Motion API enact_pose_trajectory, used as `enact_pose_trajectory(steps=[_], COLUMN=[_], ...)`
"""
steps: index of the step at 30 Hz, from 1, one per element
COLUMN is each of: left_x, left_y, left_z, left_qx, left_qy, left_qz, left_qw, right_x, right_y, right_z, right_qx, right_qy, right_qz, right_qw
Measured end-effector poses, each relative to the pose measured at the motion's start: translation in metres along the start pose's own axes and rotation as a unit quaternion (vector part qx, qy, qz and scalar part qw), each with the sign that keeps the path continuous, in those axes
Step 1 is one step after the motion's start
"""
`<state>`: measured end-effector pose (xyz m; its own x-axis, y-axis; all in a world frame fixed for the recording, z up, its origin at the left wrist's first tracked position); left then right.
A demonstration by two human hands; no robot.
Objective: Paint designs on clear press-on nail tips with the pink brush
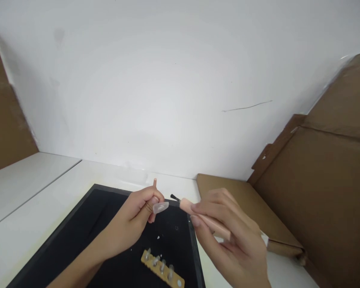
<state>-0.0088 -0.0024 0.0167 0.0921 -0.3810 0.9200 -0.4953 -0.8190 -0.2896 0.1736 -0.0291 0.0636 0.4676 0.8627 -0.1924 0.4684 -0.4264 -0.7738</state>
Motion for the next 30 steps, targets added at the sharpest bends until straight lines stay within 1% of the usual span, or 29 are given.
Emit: enact_pose_trajectory(steps=[3, 5, 7, 10, 12, 16, 18, 22, 25, 30], left_x=[0.001, 0.002, 0.002, 0.001, 0.001, 0.003, 0.004, 0.001, 0.0, 0.007], left_y=[-0.002, -0.002, -0.001, 0.0, -0.001, -0.004, -0.003, -0.001, -0.004, -0.012], left_z=[-0.001, -0.001, 0.0, 0.001, 0.0, 0.0, 0.0, 0.001, 0.0, 0.0], left_qx=[0.006, 0.006, 0.005, 0.004, 0.006, 0.009, 0.007, 0.004, 0.006, 0.015], left_qy=[-0.003, -0.006, -0.01, -0.013, -0.016, -0.009, -0.005, 0.002, 0.026, 0.047], left_qz=[0.007, 0.008, 0.006, 0.005, 0.007, 0.008, 0.006, 0.004, -0.006, -0.01], left_qw=[1.0, 1.0, 1.0, 1.0, 1.0, 1.0, 1.0, 1.0, 1.0, 0.999], right_x=[-0.001, -0.002, -0.002, 0.0, 0.001, 0.0, -0.001, 0.0, 0.001, -0.003], right_y=[-0.002, -0.003, -0.002, 0.001, 0.001, -0.002, -0.003, -0.001, -0.001, -0.006], right_z=[-0.001, 0.0, 0.0, 0.001, 0.001, -0.001, -0.001, -0.001, 0.0, -0.001], right_qx=[-0.009, -0.02, -0.027, -0.006, 0.002, -0.024, -0.032, -0.013, -0.018, -0.045], right_qy=[-0.04, -0.048, -0.031, -0.002, -0.007, -0.041, -0.028, 0.011, -0.021, -0.069], right_qz=[-0.022, -0.024, -0.012, 0.004, -0.001, -0.024, -0.02, -0.004, -0.018, -0.038], right_qw=[0.999, 0.998, 0.999, 1.0, 1.0, 0.999, 0.999, 1.0, 0.999, 0.996])
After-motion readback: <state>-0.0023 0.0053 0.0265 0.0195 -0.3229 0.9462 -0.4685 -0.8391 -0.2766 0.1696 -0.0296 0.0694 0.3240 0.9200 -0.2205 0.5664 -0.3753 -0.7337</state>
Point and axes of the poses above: each hand's wrist, its own y-axis away from the middle knuckle, its own z-axis out of the palm, x = y × z, the point moved 1 cm from there along -y, towards the middle knuckle, and after that the axes turned 10 degrees about -x, right-handed, at the moved point
